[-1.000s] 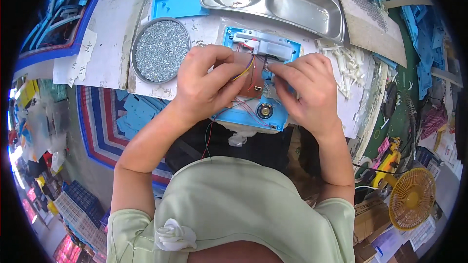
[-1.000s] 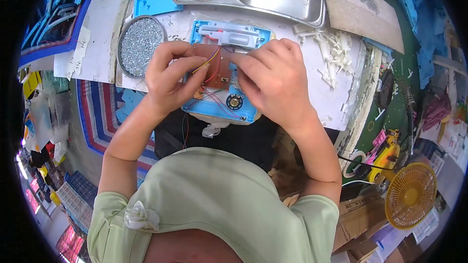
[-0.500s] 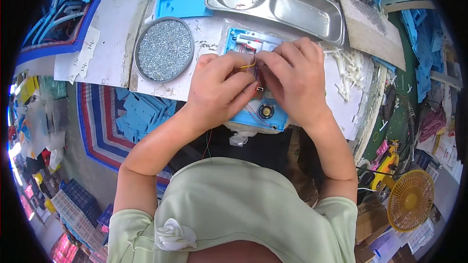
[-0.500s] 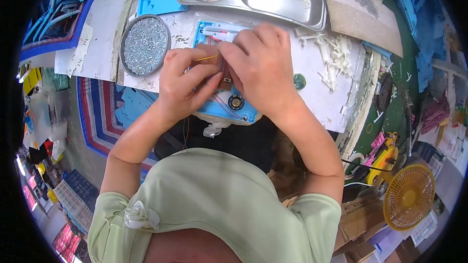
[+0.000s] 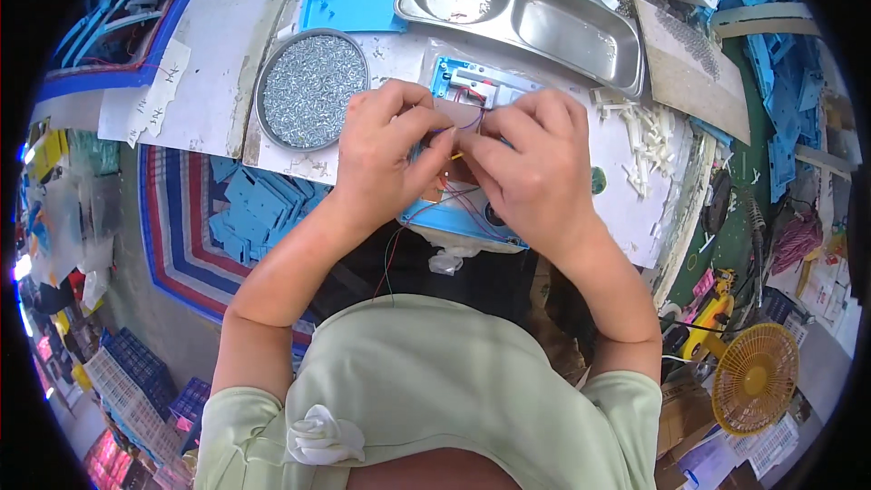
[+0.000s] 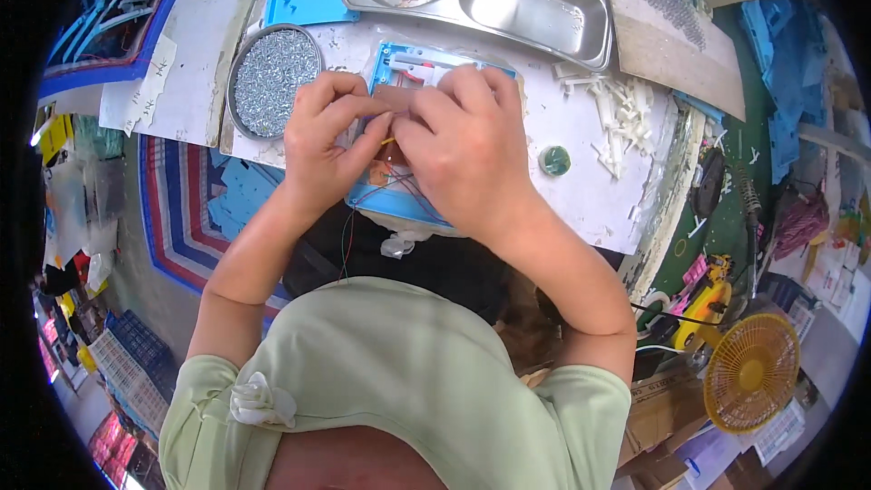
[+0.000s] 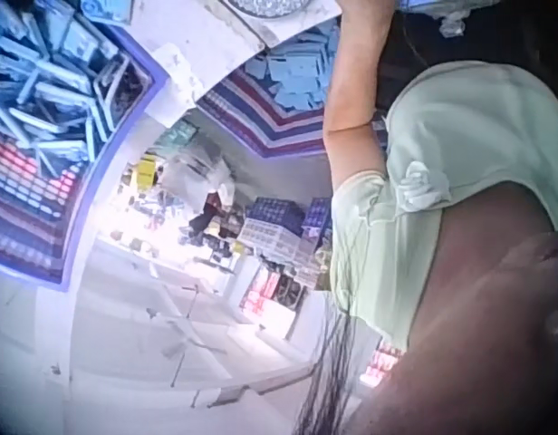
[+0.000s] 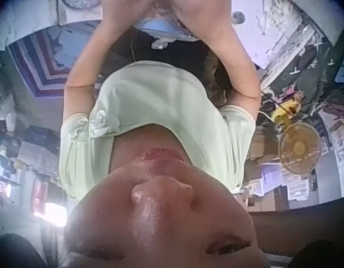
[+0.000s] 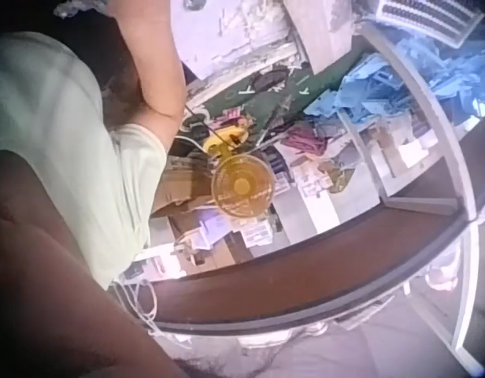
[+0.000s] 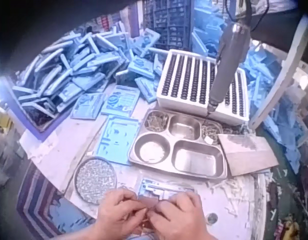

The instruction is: Soldering and assembling components within a blue plastic electronic device housing.

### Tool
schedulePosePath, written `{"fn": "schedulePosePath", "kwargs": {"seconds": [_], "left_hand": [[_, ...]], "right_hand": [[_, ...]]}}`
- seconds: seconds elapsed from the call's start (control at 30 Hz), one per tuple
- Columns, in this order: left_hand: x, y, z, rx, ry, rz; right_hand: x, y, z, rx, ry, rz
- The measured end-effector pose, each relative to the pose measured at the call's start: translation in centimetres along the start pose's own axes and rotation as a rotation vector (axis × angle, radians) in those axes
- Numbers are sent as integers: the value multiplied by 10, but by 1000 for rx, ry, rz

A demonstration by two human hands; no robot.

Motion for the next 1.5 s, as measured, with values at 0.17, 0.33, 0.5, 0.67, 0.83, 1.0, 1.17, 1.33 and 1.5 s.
{"fn": "schedulePosePath", "kwargs": {"seconds": [0.17,0.33,0.5,0.67,0.83,1.0,1.17,1.33,1.5], "left_hand": [[10,-5,2,-49,-20,19],[32,10,12,-106,-161,218],[45,19,27,-118,-368,436],[45,27,37,-34,-413,442],[43,17,39,-27,-354,390],[50,7,29,-112,-334,302],[26,-31,1,-95,-112,-113],[34,42,-19,-92,51,115],[50,46,31,-307,-167,83]], "right_hand": [[-16,4,-2,-51,-69,101],[-18,9,-8,-95,-79,144],[-19,16,-14,-49,-48,143],[-24,21,-18,-20,-23,129],[-29,22,-23,3,20,76],[-29,32,-28,-2,56,93],[-29,51,-33,-12,106,116],[-29,54,-30,80,141,87],[-28,51,-36,126,240,17]]}}
Point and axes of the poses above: each hand's wrist, its own x-axis towards the middle knuckle, its own z-axis out of the palm, y = z × x, the point moved 8 cm from there along x, towards the middle knuckle, and after that the axes turned 9 degrees about z, right-handed, at the moved point
